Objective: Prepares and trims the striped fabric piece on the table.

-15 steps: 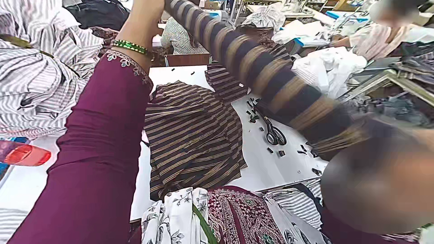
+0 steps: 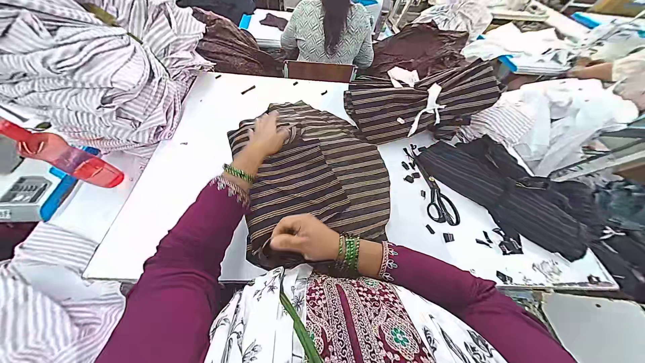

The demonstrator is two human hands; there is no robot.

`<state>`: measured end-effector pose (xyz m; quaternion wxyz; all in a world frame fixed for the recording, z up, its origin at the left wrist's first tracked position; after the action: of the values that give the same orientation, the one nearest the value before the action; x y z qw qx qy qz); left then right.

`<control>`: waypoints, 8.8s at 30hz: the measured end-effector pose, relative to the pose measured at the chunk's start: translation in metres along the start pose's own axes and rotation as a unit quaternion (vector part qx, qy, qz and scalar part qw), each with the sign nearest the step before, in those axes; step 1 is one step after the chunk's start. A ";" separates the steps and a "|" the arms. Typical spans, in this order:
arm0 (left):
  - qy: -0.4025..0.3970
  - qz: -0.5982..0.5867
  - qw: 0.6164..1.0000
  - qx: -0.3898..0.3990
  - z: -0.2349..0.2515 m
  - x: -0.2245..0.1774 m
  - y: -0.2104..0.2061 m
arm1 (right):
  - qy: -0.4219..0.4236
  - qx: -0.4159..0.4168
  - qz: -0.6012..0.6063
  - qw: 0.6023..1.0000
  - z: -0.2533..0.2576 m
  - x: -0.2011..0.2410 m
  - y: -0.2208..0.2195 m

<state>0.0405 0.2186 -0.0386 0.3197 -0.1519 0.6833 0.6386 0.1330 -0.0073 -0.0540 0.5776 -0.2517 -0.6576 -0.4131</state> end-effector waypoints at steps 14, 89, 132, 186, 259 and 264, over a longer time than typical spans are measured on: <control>-0.141 0.135 0.966 0.167 -0.041 0.009 -0.106 | -0.208 -0.444 0.191 0.850 -0.046 -0.115 0.174; -0.071 -0.033 0.994 -0.080 -0.129 0.009 -0.059 | -0.223 -0.377 -0.149 0.886 -0.031 -0.112 0.252; -0.215 -0.050 0.974 -0.044 -0.023 -0.012 -0.113 | 0.074 -0.218 -0.276 0.933 0.026 -0.040 0.200; -0.163 0.203 0.909 0.327 -0.041 -0.067 -0.143 | -0.260 -0.194 -0.210 0.922 0.050 -0.097 0.247; -0.067 0.234 0.924 0.295 -0.031 -0.082 -0.165 | -0.194 -0.247 -0.336 0.888 0.040 -0.080 0.218; -0.067 0.235 0.924 0.293 -0.032 -0.083 -0.165 | -0.218 -0.234 -0.308 0.896 0.053 -0.074 0.219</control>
<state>0.1964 0.1479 -0.1150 0.2357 0.1566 0.8329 0.4755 0.2960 0.1642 -0.0697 0.1874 -0.2482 -0.6961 -0.6471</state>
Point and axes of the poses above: each hand's wrist, its own z-axis towards the middle knuckle, its own y-axis out of the back of the hand, x = y × z, the point moved 5 cm from there along z, towards the middle knuckle, and after that the axes turned 2 degrees about -x, right-handed, at the moved point
